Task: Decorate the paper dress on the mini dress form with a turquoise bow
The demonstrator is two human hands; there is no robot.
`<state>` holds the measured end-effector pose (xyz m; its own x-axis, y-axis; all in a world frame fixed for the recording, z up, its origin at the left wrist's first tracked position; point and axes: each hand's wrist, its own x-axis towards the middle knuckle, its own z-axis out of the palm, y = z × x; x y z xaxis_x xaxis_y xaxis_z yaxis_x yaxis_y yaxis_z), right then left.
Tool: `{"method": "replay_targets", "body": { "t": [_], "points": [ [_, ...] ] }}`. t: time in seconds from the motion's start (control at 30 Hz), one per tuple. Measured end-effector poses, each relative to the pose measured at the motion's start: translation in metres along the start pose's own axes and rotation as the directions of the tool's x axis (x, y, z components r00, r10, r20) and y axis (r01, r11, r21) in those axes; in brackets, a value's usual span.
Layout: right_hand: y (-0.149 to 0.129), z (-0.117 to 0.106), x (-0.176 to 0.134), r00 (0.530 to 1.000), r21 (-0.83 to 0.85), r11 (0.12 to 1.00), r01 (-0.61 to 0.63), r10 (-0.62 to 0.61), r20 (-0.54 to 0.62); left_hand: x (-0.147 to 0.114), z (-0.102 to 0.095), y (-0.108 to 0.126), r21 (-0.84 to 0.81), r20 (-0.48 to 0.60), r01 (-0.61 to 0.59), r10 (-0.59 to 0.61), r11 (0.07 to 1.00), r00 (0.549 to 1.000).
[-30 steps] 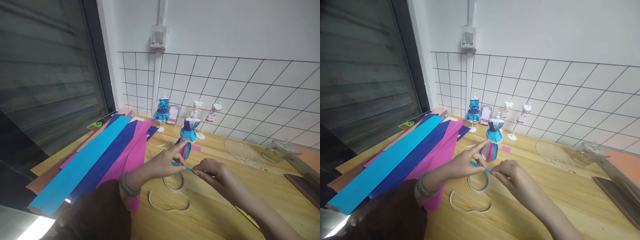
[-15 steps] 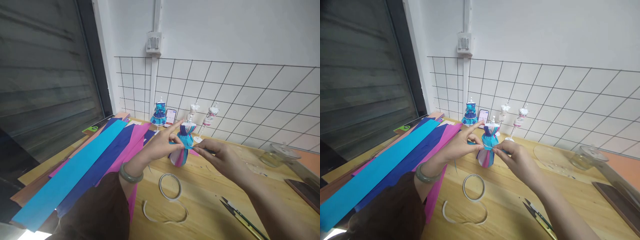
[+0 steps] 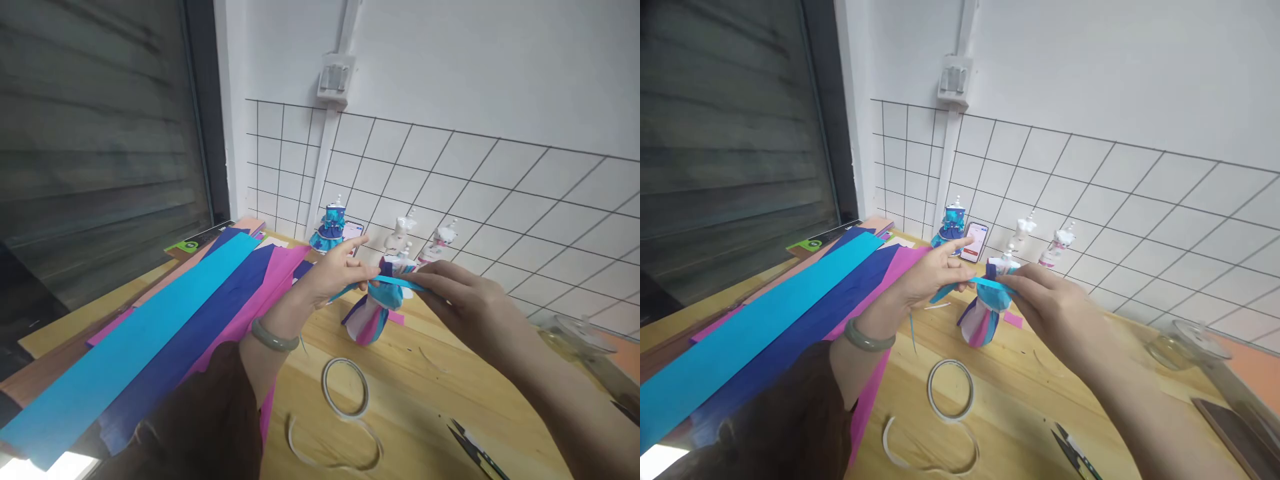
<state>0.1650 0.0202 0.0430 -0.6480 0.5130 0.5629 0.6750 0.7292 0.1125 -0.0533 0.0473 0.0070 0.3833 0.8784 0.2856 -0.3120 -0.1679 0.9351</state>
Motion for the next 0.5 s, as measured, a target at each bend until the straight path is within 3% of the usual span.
{"method": "replay_targets", "body": {
  "t": [0.33, 0.5],
  "points": [
    [0.003, -0.004, 0.023, 0.996, 0.072, 0.994, 0.087, -0.090, 0.030, 0.007, -0.016, 0.000, -0.155, -0.083, 0.001, -0.014, 0.988, 0.996],
    [0.009, -0.009, 0.040, 0.999, 0.009, 0.999, 0.039, -0.038, -0.010, 0.006, -0.013, 0.000, -0.005, -0.156, -0.085, 0.083, 0.996, 0.984]
  ]
}}
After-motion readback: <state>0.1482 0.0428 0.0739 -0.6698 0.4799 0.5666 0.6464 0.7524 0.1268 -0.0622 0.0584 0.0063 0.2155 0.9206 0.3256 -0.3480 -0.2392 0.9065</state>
